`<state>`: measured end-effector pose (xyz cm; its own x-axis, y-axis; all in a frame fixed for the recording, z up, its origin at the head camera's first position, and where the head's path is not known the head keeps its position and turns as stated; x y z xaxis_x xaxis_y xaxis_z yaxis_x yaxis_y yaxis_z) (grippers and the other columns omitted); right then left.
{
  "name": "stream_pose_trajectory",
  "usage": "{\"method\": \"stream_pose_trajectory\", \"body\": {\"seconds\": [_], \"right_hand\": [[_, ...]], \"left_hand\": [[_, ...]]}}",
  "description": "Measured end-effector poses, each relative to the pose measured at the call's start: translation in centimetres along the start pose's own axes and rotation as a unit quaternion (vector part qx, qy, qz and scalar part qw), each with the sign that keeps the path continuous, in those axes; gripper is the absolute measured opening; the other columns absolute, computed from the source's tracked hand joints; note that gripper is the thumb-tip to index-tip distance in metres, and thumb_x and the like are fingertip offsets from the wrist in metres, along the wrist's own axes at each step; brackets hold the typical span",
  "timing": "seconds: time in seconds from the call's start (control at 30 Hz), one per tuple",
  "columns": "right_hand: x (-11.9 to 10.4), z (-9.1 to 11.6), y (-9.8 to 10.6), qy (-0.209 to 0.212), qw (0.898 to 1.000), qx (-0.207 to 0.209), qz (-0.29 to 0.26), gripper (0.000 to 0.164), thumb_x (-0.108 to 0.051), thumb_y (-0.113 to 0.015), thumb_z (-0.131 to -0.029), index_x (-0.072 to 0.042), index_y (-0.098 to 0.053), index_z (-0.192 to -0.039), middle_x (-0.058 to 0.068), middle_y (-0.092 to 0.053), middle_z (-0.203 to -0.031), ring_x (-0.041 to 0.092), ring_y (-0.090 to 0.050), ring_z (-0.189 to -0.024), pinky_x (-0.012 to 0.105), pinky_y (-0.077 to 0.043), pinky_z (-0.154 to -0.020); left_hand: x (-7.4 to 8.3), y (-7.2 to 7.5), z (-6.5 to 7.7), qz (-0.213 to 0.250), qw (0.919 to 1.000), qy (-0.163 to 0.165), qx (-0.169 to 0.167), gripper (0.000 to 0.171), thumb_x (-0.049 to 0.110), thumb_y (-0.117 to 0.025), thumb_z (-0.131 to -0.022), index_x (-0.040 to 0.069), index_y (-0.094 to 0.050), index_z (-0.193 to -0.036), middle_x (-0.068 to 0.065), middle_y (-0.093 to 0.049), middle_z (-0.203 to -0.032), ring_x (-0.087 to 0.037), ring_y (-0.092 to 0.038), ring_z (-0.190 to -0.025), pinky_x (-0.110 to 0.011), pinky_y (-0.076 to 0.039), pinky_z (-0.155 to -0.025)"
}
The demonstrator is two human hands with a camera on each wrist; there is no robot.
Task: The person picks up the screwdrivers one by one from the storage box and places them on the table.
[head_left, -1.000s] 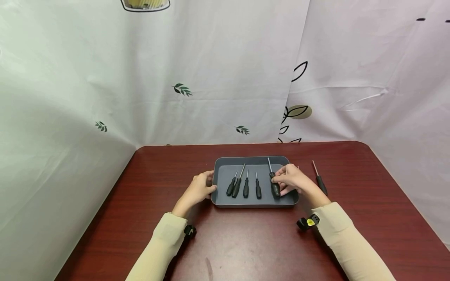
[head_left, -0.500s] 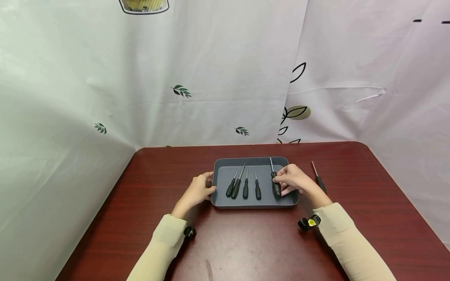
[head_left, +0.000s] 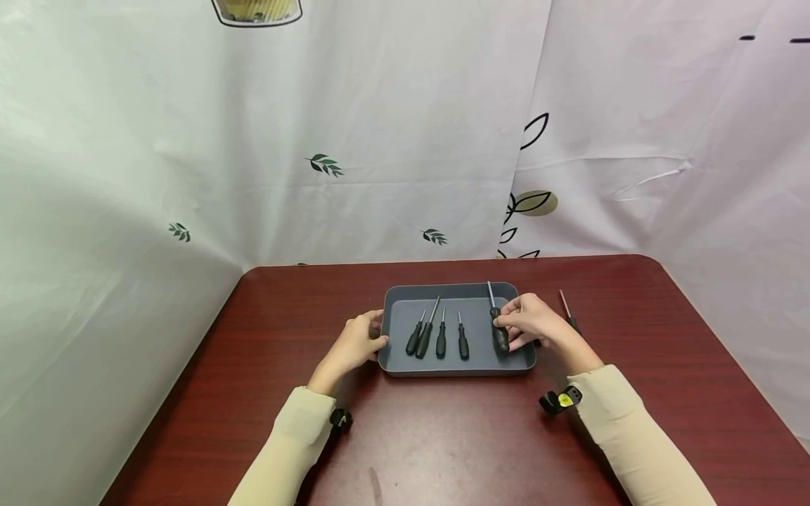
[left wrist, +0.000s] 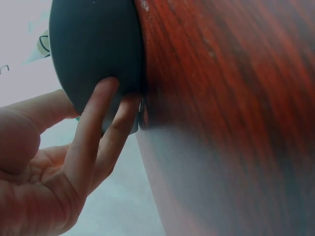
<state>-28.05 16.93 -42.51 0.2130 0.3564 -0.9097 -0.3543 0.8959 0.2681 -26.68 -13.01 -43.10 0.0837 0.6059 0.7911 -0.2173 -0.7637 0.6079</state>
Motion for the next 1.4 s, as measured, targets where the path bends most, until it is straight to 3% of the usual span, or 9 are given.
{"method": "stream_pose_trajectory", "body": {"seconds": [0.77, 1.0, 1.4], "right_hand": [[0.1, 0.8, 1.9, 0.018, 0.999, -0.024, -0.03, 0.04, -0.003, -0.063, -0.084, 0.016, -0.044, -0.113, 0.008, -0.063, -0.078, 0.017, -0.061, -0.061, 0.038, -0.056, -0.056], [0.4, 1.2, 2.9, 0.016, 0.999, -0.011, -0.029, 0.041, -0.004, -0.064, -0.083, 0.016, -0.046, -0.114, 0.007, -0.064, -0.079, 0.017, -0.061, -0.061, 0.039, -0.056, -0.057], [1.0, 1.9, 3.9, 0.019, 0.998, -0.029, -0.053, 0.042, -0.004, -0.059, -0.086, 0.018, -0.04, -0.116, 0.008, -0.065, -0.084, 0.019, -0.063, -0.065, 0.041, -0.056, -0.061]], "left_hand": [[-0.1, -0.1, 0.0, 0.011, 0.9999, -0.003, -0.003, 0.056, -0.002, -0.061, -0.085, -0.004, -0.038, -0.136, -0.021, -0.059, -0.105, -0.023, -0.064, -0.08, -0.029, -0.055, -0.049], [0.0, 0.0, -0.1, 0.008, 0.9999, 0.006, -0.004, 0.055, 0.0, -0.061, -0.086, -0.002, -0.038, -0.137, -0.02, -0.059, -0.106, -0.022, -0.063, -0.081, -0.028, -0.055, -0.05], [0.0, -0.1, 0.1, 0.005, 0.9999, 0.005, -0.01, 0.056, -0.001, -0.061, -0.086, -0.002, -0.037, -0.137, -0.021, -0.059, -0.106, -0.023, -0.064, -0.081, -0.028, -0.055, -0.05]]}}
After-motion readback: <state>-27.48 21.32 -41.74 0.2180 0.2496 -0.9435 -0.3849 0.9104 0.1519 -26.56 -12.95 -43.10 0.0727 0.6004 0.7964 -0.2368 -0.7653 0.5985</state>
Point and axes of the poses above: each hand's wrist, its own z-axis away from the middle knuckle, its own y-axis out of the back of the hand, x = y × z, the point moved 7 cm from there along -z, towards the middle knuckle
